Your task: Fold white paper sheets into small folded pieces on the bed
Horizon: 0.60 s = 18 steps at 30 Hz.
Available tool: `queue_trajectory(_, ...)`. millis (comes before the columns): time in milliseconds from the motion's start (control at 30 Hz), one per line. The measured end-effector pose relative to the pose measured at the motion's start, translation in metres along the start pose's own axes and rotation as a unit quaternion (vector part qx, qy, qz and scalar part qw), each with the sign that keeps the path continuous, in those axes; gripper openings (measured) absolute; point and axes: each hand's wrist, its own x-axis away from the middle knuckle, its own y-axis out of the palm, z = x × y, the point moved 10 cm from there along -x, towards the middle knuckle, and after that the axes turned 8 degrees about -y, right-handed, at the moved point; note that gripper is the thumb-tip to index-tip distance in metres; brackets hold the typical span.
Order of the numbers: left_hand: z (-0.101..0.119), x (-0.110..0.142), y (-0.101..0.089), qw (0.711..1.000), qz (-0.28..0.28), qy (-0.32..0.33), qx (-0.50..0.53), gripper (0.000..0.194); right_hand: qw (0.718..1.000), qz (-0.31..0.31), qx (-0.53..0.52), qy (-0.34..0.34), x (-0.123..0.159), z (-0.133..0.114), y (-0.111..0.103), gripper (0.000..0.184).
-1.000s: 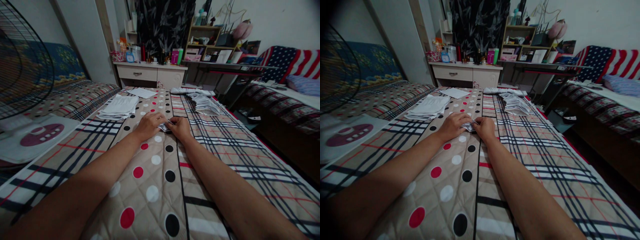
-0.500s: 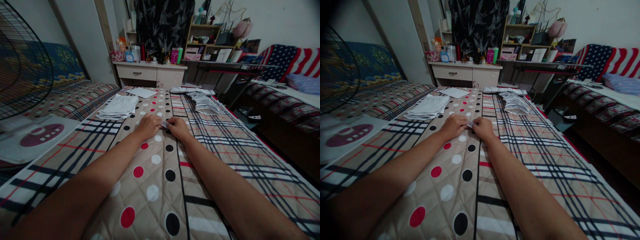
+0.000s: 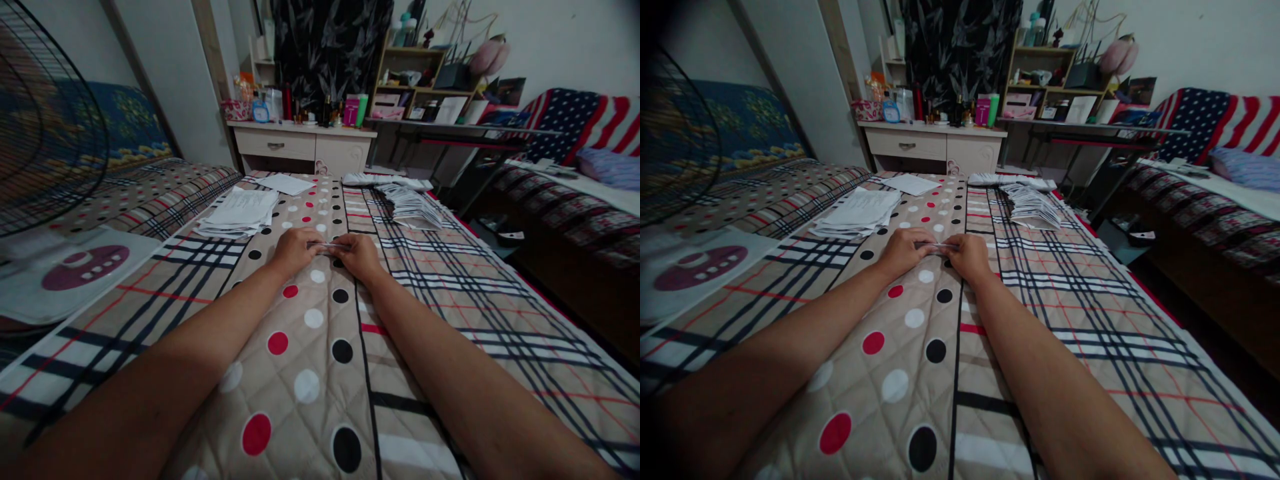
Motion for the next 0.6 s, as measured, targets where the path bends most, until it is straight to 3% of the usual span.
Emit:
queue_trajectory(300, -0.011, -0.001, -0.001, 0.998, 0.010, -0.049, 0.034, 0.001, 0.999, 0.012, -0.041, 0.001, 0.000, -0.001, -0.002, 0.016)
queue_trajectory(433, -0.010, 0.000, -0.004, 0.994, 0.022, -0.069, 0.085, 0.017, 0.998, 0.022, -0.058, 0.017, 0.001, 0.003, -0.002, 0.014)
queue_trajectory(600, -0.009, -0.003, -0.010, 0.982, 0.026, -0.092, 0.163, 0.022, 0.985, 0.072, -0.123, 0.096, 0.005, 0.018, -0.008, 0.024)
